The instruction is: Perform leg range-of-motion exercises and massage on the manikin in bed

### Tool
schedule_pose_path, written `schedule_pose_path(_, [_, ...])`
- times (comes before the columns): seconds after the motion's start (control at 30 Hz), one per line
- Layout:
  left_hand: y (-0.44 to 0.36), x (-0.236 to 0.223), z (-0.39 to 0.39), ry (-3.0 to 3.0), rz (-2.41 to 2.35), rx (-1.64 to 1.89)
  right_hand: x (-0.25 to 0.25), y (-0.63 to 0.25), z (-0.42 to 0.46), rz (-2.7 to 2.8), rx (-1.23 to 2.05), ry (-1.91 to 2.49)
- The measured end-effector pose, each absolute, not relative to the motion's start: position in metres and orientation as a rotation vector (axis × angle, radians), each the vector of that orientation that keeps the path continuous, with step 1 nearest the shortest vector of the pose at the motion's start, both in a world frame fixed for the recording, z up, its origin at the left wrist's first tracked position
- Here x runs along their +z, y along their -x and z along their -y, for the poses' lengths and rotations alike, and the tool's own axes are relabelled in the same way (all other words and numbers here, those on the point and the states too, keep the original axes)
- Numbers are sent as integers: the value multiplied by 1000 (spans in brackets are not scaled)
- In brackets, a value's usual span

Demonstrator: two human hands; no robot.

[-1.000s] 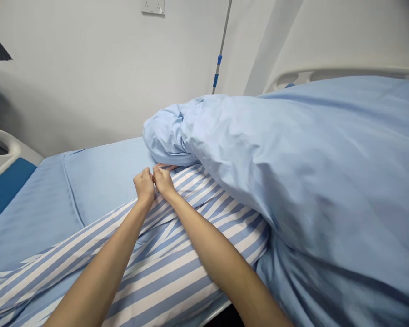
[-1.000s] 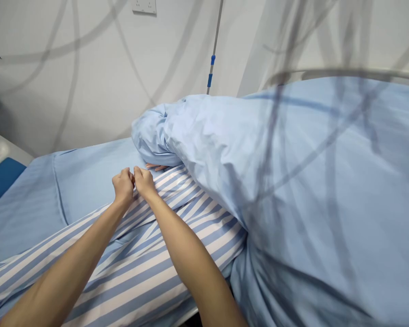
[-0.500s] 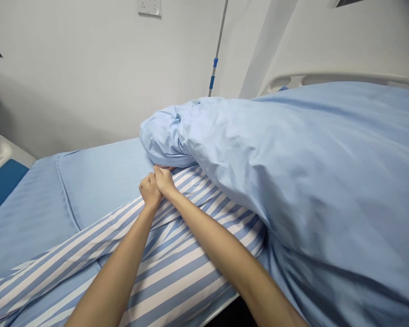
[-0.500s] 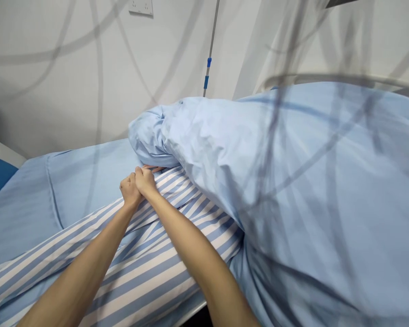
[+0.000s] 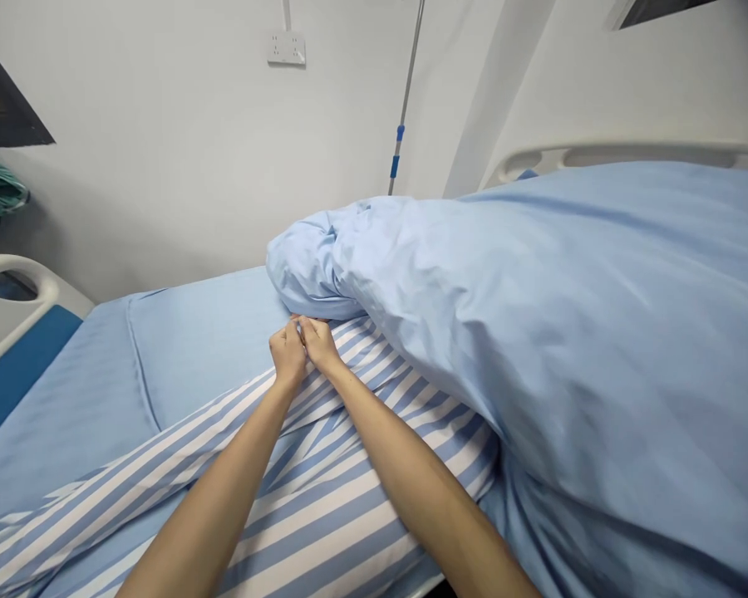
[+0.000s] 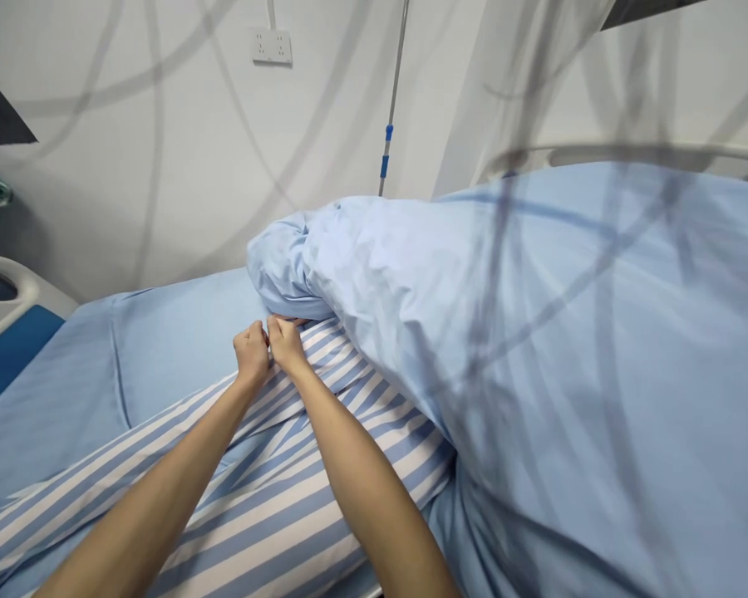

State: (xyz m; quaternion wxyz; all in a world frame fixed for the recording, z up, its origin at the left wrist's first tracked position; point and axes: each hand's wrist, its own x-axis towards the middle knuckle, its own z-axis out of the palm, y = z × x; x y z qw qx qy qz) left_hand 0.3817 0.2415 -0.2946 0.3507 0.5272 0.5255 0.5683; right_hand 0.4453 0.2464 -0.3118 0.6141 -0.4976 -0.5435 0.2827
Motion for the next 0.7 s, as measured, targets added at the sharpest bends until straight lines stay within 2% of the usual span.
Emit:
schedule_pose_path(0.13, [-395, -291, -243, -1362, -1301, 1558, -311, -451, -251, 1130, 714, 1128])
schedule_pose_path(0.3, [-394, -305, -244, -1467, -1505, 1383, -310, -452, -253, 1109, 678, 1199])
schedule_pose_path(0.5, [-393, -309, -243, -1568, -1470, 1323, -299, -464, -244, 1326, 539, 1264])
schedule_pose_path(0.7, [-396, -311, -247, -1592, -1487, 1295, -304, -470, -246, 1320, 575, 1274])
